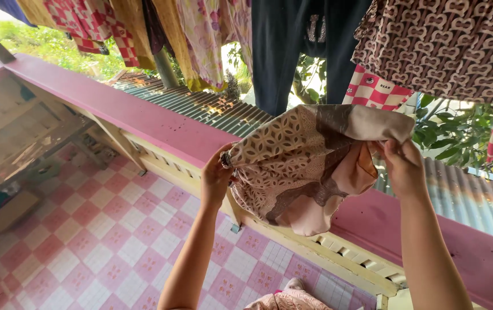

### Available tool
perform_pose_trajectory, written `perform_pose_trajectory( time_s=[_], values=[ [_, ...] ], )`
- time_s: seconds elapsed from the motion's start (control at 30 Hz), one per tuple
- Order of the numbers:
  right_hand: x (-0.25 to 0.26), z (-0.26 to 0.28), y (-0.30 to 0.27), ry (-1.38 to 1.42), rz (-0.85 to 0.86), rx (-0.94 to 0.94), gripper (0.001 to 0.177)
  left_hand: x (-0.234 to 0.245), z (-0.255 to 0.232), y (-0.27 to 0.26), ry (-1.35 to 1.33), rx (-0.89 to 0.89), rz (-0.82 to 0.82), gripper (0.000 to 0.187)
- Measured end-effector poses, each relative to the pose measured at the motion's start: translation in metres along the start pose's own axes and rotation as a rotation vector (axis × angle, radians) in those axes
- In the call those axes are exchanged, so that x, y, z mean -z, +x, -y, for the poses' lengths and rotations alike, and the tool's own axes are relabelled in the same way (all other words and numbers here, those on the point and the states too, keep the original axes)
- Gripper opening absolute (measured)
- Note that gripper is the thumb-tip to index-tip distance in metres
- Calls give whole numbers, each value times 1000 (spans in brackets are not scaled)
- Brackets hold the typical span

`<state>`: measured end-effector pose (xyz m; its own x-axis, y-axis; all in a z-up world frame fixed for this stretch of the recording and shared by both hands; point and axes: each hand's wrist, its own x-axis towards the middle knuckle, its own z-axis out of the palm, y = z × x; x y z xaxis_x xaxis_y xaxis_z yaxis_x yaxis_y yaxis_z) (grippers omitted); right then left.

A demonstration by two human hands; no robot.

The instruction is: Picking up various pieces of clothing from a basket and hanging them on a clothesline using clothespins.

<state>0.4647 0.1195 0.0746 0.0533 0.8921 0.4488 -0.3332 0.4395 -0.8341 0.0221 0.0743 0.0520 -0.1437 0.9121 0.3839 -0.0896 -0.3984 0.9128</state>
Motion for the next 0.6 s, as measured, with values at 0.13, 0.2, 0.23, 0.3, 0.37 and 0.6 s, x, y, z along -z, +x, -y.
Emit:
perform_pose_trajectory(
  time_s=[0.13, 0.2, 0.23, 0.3, 0.37, 0.6],
  values=[
    [11, -5, 52, -231, 94, 59, 40, -13, 18, 74, 73, -167, 94, 66],
    [5, 4, 75, -387, 126, 201, 48, -31, -6, 101, 168, -232, 115, 69],
    [3, 8, 84, -541, 165, 323, 58, -39, -16, 110, 269, -278, 125, 73],
    [-6, 27, 109, -780, 127, 329, 62, -48, -25, 138, 293, -270, 140, 74],
    [-14, 44, 133, -1020, 85, 329, 66, -55, -35, 165, 316, -259, 156, 74],
    [-30, 96, 203, -1054, 225, 446, 91, -75, -63, 260, 360, -418, 185, 71]
  ],
)
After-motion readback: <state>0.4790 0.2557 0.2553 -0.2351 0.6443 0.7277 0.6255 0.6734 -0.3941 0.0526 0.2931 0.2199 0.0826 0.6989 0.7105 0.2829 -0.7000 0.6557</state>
